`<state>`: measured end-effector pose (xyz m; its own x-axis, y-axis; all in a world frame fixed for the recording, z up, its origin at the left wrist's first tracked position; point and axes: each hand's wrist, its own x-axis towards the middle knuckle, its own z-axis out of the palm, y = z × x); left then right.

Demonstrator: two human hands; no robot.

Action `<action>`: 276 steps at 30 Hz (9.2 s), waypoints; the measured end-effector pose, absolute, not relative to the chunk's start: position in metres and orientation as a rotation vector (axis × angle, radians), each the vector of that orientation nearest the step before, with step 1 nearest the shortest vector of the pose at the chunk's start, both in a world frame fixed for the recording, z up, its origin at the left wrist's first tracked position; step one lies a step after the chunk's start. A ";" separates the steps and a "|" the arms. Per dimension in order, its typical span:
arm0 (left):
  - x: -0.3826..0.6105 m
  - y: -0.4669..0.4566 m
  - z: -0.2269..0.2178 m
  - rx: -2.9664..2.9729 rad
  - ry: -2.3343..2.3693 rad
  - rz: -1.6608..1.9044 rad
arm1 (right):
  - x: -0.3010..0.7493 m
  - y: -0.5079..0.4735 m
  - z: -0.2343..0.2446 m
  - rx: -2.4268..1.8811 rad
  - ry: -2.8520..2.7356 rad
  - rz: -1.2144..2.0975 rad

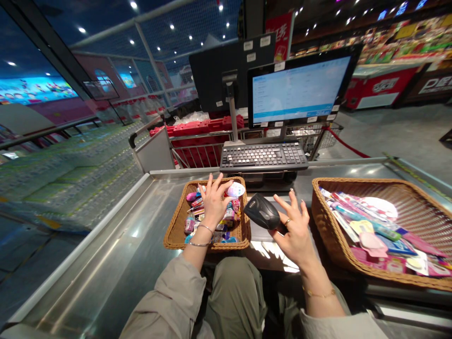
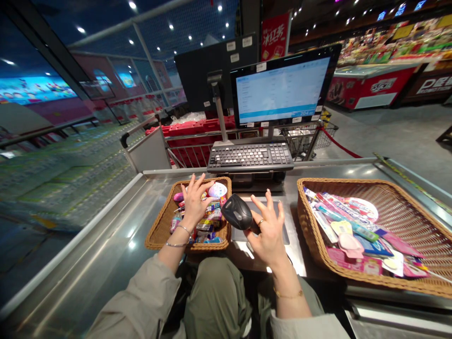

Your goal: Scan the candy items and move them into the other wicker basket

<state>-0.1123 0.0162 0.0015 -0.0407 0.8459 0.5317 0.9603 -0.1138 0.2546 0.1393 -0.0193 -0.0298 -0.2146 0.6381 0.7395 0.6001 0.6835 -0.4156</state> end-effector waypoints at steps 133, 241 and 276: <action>0.155 0.058 0.027 -2.679 -1.491 -0.957 | 0.266 -0.033 0.003 -1.536 -0.618 -0.094; -0.231 -0.023 -0.012 -2.733 -2.140 -0.130 | 0.132 -0.019 -0.055 -1.077 -1.924 0.228; -0.136 0.001 0.016 -2.505 -2.141 -1.992 | 0.147 -0.026 -0.039 -1.041 -1.792 0.130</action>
